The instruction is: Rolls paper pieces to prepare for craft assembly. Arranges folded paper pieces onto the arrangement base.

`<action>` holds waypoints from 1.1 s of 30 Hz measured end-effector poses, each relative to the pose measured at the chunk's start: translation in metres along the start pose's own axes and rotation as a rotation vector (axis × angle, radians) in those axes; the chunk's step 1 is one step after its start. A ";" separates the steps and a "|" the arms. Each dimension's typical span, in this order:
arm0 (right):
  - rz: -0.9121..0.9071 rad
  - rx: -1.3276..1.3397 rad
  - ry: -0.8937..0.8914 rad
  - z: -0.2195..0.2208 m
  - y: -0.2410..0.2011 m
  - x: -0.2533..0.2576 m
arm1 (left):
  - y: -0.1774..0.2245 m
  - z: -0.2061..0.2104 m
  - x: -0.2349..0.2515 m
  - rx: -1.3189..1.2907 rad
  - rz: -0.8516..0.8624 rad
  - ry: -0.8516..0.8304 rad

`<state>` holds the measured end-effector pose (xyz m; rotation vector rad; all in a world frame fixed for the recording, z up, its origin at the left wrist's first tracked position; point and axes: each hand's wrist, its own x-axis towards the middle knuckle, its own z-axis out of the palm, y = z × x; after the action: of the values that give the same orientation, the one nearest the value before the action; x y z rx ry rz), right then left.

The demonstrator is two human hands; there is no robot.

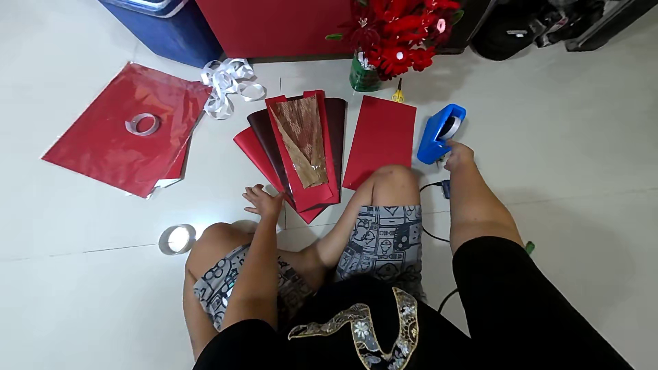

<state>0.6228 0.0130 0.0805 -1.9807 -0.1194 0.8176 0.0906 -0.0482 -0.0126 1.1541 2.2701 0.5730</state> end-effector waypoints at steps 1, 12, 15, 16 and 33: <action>-0.011 0.025 -0.006 0.001 0.000 0.002 | 0.000 -0.001 -0.001 0.001 -0.001 0.003; -0.009 0.172 0.072 0.010 0.012 -0.033 | -0.001 -0.002 0.001 -0.004 -0.007 -0.012; -0.066 0.103 0.087 0.015 0.032 -0.017 | 0.001 -0.005 0.000 -0.002 -0.026 -0.028; -0.095 0.058 0.101 0.015 0.036 -0.013 | 0.002 -0.005 0.000 0.002 -0.029 -0.034; -0.414 -0.694 0.259 0.006 0.059 -0.041 | 0.004 -0.005 0.004 0.013 -0.061 -0.100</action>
<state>0.5738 -0.0308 0.0513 -2.5575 -0.7133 0.2492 0.0878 -0.0431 -0.0073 1.0913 2.2181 0.4673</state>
